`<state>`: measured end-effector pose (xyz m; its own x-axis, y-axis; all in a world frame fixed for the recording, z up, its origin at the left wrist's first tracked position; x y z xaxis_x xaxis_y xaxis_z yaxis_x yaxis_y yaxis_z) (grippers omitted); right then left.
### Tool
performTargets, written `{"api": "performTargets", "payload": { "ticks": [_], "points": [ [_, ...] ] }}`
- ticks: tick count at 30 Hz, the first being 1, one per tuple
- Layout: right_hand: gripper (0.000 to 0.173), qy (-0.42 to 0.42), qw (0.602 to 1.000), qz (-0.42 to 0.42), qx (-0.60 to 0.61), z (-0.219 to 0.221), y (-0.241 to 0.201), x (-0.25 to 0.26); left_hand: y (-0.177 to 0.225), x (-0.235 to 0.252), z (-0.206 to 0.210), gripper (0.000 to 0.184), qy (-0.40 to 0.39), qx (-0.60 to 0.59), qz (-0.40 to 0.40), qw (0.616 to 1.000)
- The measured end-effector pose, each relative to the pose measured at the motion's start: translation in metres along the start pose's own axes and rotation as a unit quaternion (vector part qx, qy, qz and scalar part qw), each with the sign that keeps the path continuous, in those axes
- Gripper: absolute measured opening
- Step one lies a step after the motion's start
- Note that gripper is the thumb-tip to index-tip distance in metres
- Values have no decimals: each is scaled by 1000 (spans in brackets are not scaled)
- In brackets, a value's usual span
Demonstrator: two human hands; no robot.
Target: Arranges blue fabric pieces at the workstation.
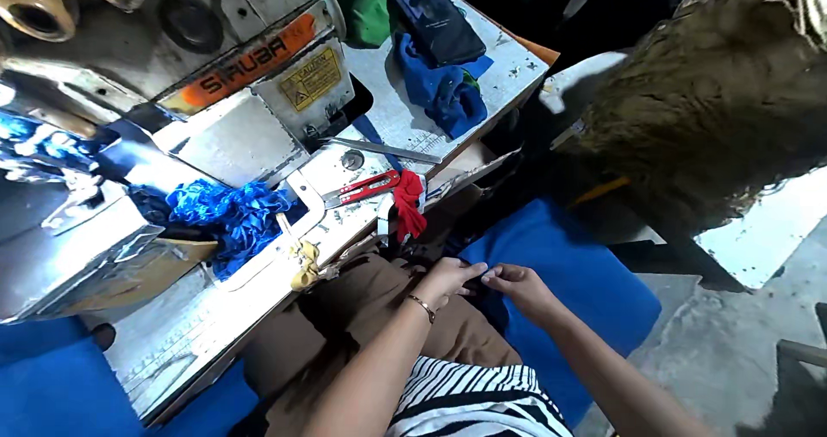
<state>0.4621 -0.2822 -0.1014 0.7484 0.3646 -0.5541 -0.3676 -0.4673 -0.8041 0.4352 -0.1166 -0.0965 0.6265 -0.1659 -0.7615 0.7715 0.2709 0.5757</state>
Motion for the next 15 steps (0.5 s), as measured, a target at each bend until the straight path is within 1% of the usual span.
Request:
{"api": "performTargets", "payload": {
  "ticks": [2,3,5,7,8,9,11,12,13,15],
  "points": [
    [5,-16,1000,-9,-1,2,-3,1,4,-1,0,32,23,15,3,1000],
    [7,-19,1000,-12,1,2,-4,2,7,-2,-1,30,39,19,9,999],
    [8,-26,999,-29,1,-4,-4,4,8,-5,-5,31,61,33,29,997],
    [5,-18,999,-40,13,-11,-3,6,7,-4,-7,35,75,46,45,995],
    [4,4,999,-33,32,-14,-1,6,6,-3,-7,38,79,54,53,994],
    [7,48,997,-18,57,-18,2,5,4,0,-7,41,80,61,58,993],
    [21,172,979,34,103,-27,9,3,-1,13,-11,45,87,85,72,990],
    [27,209,970,59,105,-31,11,3,0,18,-12,45,86,106,77,988],
    [32,204,973,73,83,-33,12,3,2,21,-13,45,75,133,75,985],
    [38,128,988,83,-4,-41,10,4,5,21,-11,44,63,187,59,979]
  ]
}}
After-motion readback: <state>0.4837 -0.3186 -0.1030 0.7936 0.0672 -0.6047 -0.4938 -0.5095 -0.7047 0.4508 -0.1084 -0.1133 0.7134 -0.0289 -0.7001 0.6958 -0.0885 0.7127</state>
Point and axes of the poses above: each hand's wrist, its own x-axis towards the middle knuckle, its own z-axis out of the palm, y = z × x, the point moved 5 cm from there along x, towards the middle knuckle, and after that the axes turned 11 degrees about -x, right-handed, at the moved point
